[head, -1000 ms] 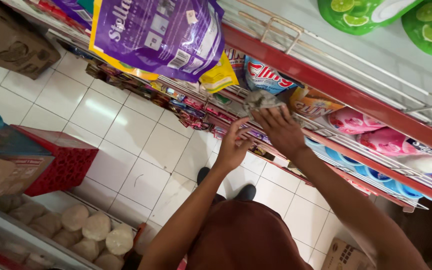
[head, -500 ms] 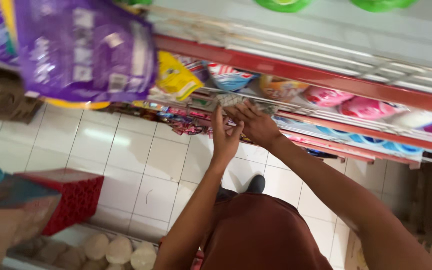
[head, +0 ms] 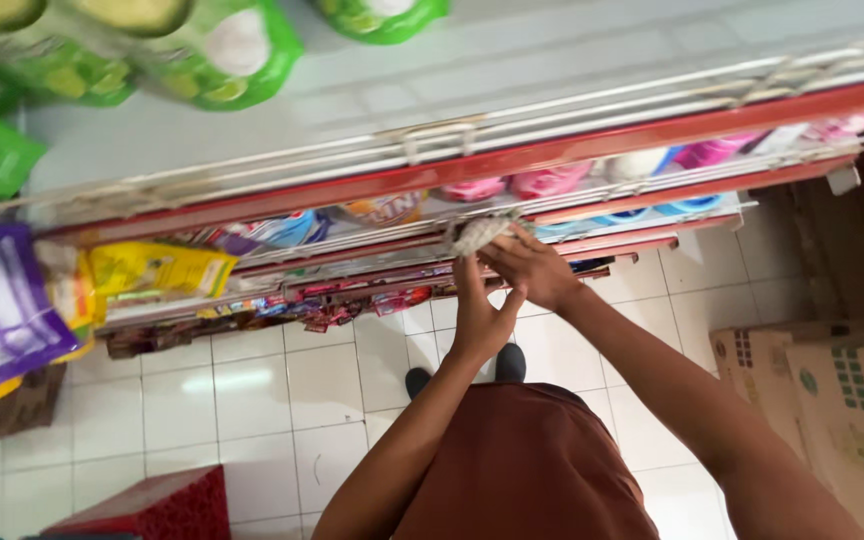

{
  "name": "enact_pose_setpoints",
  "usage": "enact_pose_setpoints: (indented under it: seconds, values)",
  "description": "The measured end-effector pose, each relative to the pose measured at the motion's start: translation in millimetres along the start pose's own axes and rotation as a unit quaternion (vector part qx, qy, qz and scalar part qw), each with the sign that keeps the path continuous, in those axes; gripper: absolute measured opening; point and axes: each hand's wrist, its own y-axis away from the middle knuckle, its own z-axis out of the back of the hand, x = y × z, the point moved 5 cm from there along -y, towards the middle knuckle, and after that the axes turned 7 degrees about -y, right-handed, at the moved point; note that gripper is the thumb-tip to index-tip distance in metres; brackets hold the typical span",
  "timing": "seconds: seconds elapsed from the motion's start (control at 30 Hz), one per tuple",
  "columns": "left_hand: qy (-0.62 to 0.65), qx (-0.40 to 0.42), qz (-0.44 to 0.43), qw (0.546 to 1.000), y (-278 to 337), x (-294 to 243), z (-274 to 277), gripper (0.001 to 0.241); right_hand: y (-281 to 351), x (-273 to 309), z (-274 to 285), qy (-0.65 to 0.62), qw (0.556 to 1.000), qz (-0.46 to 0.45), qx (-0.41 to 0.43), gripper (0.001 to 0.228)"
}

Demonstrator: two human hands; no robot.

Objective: The person wipes a metal shelf with a cloth, then repeatedly picks snack packets from a cardboard box, scans their barcodes with a handheld scanner, and places them on the shelf. The person handles multiple snack packets and uses a barcode scanner throughout.

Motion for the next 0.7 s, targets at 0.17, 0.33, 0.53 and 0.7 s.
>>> enact_pose_setpoints:
  seconds: [0.17,0.33,0.53,0.7]
  values:
    - [-0.059,0.102,-0.081,0.990,-14,-49,-52,0.083,75,-56,58,0.013,0.988,-0.062,-0.138,0.037]
    - [-0.184,0.106,-0.145,0.966,-35,-85,-101,0.073,137,-99,103,0.015,0.968,-0.152,-0.201,0.033]
    - [-0.312,0.092,-0.200,0.924,-43,-99,-133,0.077,162,-117,126,0.064,0.850,-0.339,-0.398,0.032]
    - [-0.400,0.097,-0.207,0.888,-43,-98,-154,0.081,132,-96,99,-0.045,0.888,-0.295,-0.350,0.046]
